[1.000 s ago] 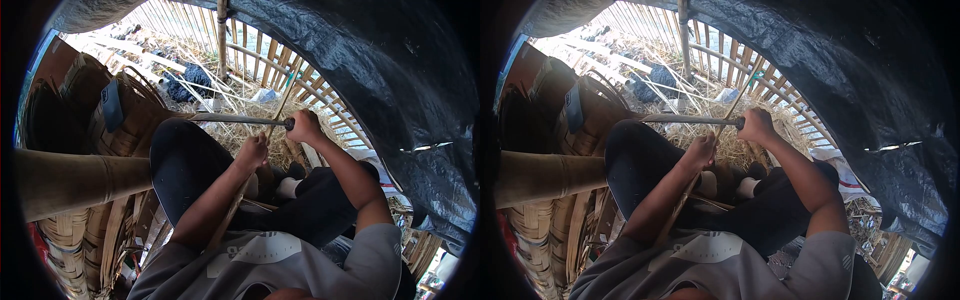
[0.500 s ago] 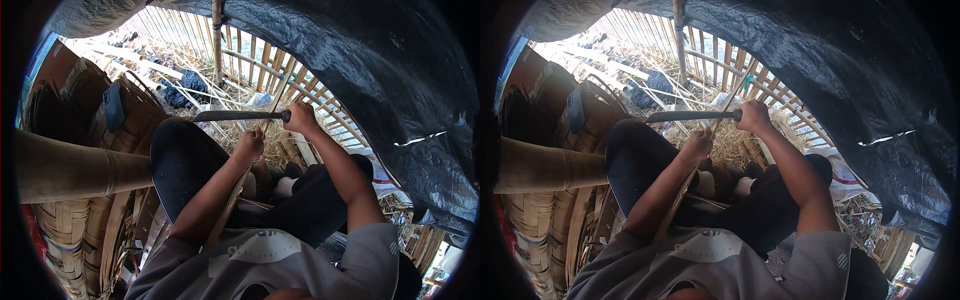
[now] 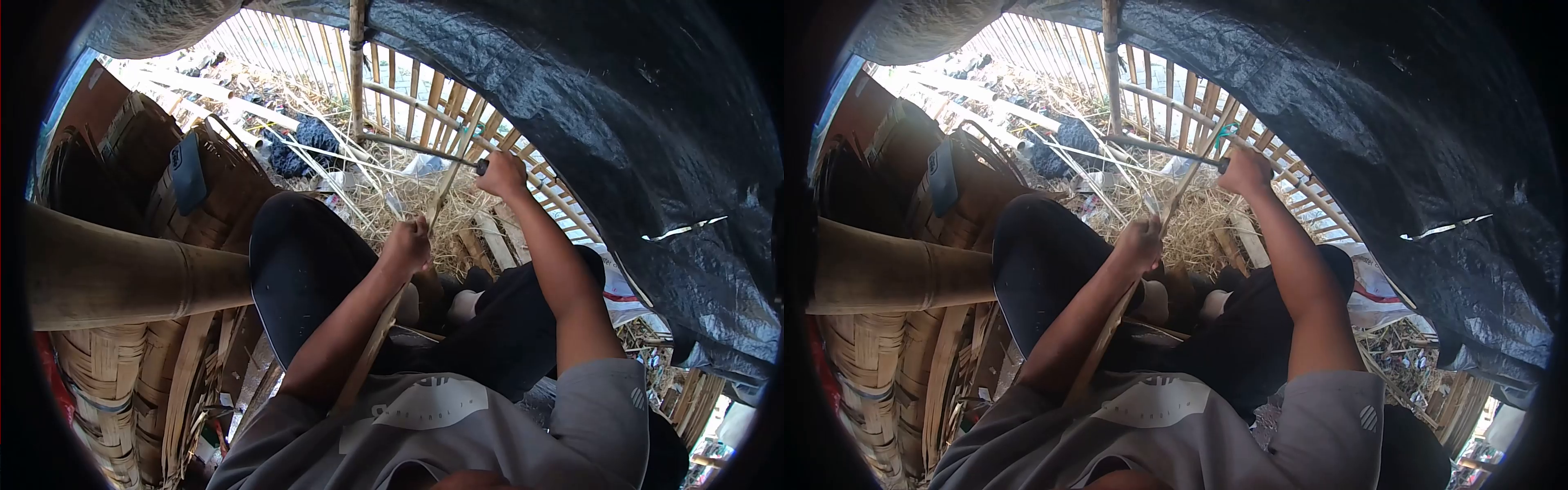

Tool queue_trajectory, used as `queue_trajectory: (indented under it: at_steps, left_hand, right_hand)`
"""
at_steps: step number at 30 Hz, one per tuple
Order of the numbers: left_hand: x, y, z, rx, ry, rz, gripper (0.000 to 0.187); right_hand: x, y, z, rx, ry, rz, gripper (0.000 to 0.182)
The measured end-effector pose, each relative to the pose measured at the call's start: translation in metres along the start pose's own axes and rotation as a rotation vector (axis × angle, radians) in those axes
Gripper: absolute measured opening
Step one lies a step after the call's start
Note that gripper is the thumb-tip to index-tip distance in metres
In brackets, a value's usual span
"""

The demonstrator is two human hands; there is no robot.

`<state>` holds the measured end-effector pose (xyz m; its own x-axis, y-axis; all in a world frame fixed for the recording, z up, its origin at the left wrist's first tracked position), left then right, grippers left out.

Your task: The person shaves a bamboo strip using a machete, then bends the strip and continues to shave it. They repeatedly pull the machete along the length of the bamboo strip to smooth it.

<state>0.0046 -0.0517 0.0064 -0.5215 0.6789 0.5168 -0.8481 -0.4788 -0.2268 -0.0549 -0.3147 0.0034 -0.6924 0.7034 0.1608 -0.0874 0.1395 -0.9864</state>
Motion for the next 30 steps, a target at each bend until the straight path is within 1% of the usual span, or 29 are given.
queue_trajectory:
  at_steps: [1,4,6,7,9,10,11,12,13,14,17,20,21,24,25,27,28,29,30]
  left_hand:
    - [0.003,0.004,-0.001,0.009,0.001,-0.003,0.059]
    - [0.006,-0.004,-0.007,0.002,0.039,0.014,0.059]
    - [0.01,-0.007,-0.008,0.004,0.072,0.03,0.059]
    - [0.015,-0.009,-0.009,0.018,0.046,0.018,0.059]
    - [0.025,-0.018,-0.004,0.044,0.007,0.007,0.06]
    - [0.034,-0.017,-0.004,0.045,0.042,-0.012,0.06]
    - [0.045,-0.017,-0.006,0.034,0.078,-0.031,0.06]
    - [0.054,-0.019,-0.002,0.019,0.118,-0.051,0.061]
    - [0.07,-0.024,0.011,0.037,0.052,-0.065,0.06]
    - [0.076,-0.027,0.011,0.051,0.061,-0.071,0.06]
    - [0.11,-0.036,0.007,0.064,0.063,-0.091,0.057]
    - [0.146,-0.041,0.001,0.136,-0.044,-0.187,0.052]
    - [0.151,-0.041,0.0,0.103,-0.047,-0.192,0.052]
    - [0.174,-0.054,0.007,0.109,-0.09,-0.176,0.052]
    - [0.182,-0.057,0.006,0.108,-0.103,-0.177,0.051]
    - [0.198,-0.065,0.0,0.09,-0.121,-0.178,0.048]
    - [0.209,-0.067,-0.007,-0.057,0.022,-0.171,0.046]
    - [0.223,-0.067,-0.019,-0.204,0.166,-0.162,0.043]
    - [0.24,-0.074,-0.03,-0.277,0.314,-0.094,0.039]
  right_hand:
    - [-0.003,-0.008,0.006,-0.017,0.096,0.022,0.026]
    - [-0.011,-0.008,0.008,0.062,-0.016,-0.001,0.029]
    - [-0.017,-0.003,0.003,0.05,-0.012,0.015,0.03]
    - [-0.019,-0.002,0.001,0.046,-0.01,0.024,0.03]
    - [-0.025,-0.013,-0.001,0.042,0.03,0.059,0.032]
    - [-0.027,-0.017,0.0,0.041,0.047,0.071,0.033]
    - [-0.039,-0.016,0.012,-0.028,0.159,0.019,0.036]
    - [-0.045,-0.018,0.02,-0.018,0.203,0.074,0.038]
    - [-0.049,-0.02,0.022,-0.005,0.204,0.107,0.039]
    - [-0.051,-0.021,0.025,0.013,0.207,0.139,0.039]
    - [-0.06,-0.02,0.035,-0.01,0.264,0.131,0.047]
    - [-0.057,-0.022,0.052,-0.084,0.386,0.082,0.046]
    - [-0.054,-0.021,0.051,-0.063,0.363,0.103,0.042]
    - [-0.056,-0.019,0.048,-0.017,0.281,0.124,0.042]
    - [-0.052,-0.023,0.041,-0.04,0.294,0.143,0.04]
    - [-0.054,-0.025,0.049,-0.061,0.38,0.169,0.037]
    - [-0.055,-0.022,0.055,-0.079,0.43,0.179,0.036]
    - [-0.062,-0.018,0.078,-0.103,0.484,0.194,0.036]
    - [-0.05,-0.032,0.086,-0.101,0.534,0.173,0.035]
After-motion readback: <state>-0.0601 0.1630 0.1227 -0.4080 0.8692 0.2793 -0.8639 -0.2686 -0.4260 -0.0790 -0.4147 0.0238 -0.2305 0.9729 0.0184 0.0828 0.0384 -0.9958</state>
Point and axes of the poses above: each hand's wrist, its own x-axis away from the middle knuckle, its own y-axis out of the palm, z = x × y, the point moved 3 cm from there along -x, towards the middle knuckle, and after that the axes turned 1 degree about -y, right-handed, at the moved point
